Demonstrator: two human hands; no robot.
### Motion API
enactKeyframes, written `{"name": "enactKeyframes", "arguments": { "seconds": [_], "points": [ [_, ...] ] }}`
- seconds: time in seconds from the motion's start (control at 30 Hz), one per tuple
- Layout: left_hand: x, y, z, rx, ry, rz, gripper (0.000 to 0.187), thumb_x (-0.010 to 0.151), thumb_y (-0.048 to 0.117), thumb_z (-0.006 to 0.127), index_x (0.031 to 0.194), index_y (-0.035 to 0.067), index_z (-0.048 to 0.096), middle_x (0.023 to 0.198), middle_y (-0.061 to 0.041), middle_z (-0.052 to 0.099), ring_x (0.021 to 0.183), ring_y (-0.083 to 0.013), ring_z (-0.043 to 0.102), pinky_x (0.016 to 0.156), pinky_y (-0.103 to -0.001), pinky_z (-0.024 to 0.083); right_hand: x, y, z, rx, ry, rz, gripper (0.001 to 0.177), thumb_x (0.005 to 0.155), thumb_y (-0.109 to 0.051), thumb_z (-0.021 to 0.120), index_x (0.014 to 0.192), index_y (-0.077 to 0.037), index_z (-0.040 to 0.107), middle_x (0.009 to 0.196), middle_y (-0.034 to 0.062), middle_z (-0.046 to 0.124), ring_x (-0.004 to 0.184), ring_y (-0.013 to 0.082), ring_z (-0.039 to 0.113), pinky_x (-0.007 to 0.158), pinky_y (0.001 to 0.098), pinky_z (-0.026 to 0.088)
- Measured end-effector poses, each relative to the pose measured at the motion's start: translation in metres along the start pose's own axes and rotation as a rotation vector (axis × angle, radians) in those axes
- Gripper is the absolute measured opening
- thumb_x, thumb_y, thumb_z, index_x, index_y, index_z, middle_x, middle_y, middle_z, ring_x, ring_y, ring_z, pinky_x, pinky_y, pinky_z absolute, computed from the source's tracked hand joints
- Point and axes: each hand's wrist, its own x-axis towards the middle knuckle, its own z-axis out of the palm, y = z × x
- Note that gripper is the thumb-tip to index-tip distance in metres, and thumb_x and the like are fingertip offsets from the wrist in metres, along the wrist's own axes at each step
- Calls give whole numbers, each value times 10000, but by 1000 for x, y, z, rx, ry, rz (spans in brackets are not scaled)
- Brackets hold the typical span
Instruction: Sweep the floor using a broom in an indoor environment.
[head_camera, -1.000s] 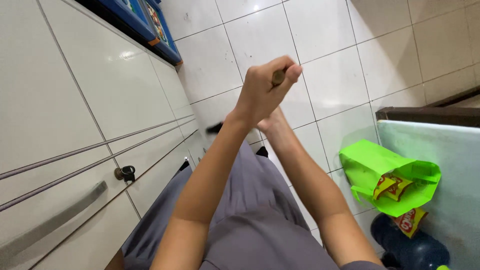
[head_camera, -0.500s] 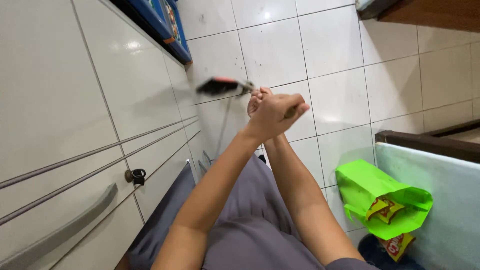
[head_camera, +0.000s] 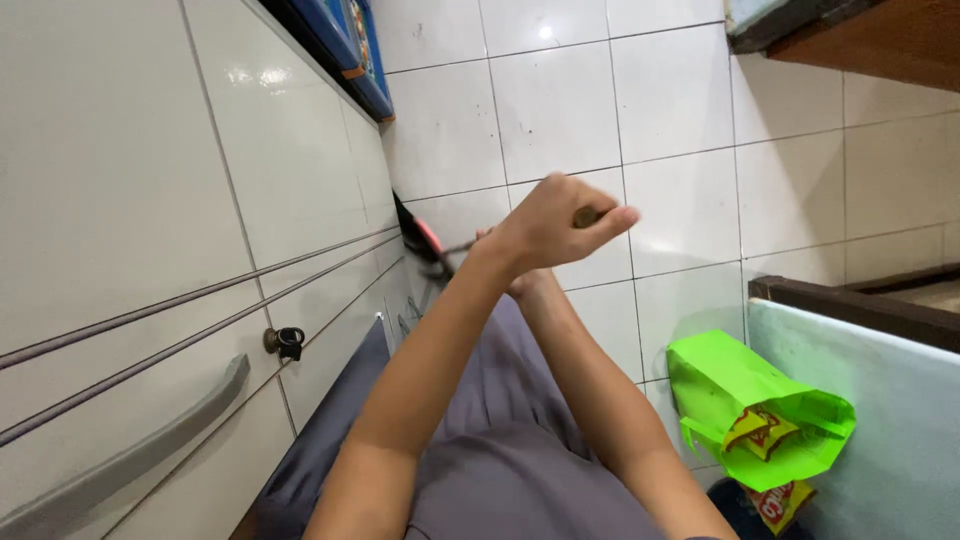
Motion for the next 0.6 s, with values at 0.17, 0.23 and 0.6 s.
{"name": "enactKeyframes", "arguments": {
  "seconds": [0.17,0.23,0.6],
  "points": [
    [-6,-22,33,29,-65,-63,565,1008,361,637,605,6,461,513,-111,311,480,-207,238,467,-383,258,143,-69,-208,-130,-157,225,374,939,-146,624,632,-41,439,645,77,528,740,255,590,790,365,591],
    [0,-19,26,-26,-56,-86,515,997,378,600,599,59,528,473,-79,364,427,-187,305,436,-376,301,174,-89,-229,45,-14,-24,236,981,-42,582,762,-20,496,695,55,525,670,188,517,708,301,568],
    [17,9,7,27,176,209,508,1051,275,580,594,98,449,512,-41,444,451,-209,434,561,-400,380,67,-114,70,-326,53,58,170,981,-101,537,823,-58,581,615,-43,546,523,87,527,639,234,594]
  ]
}}
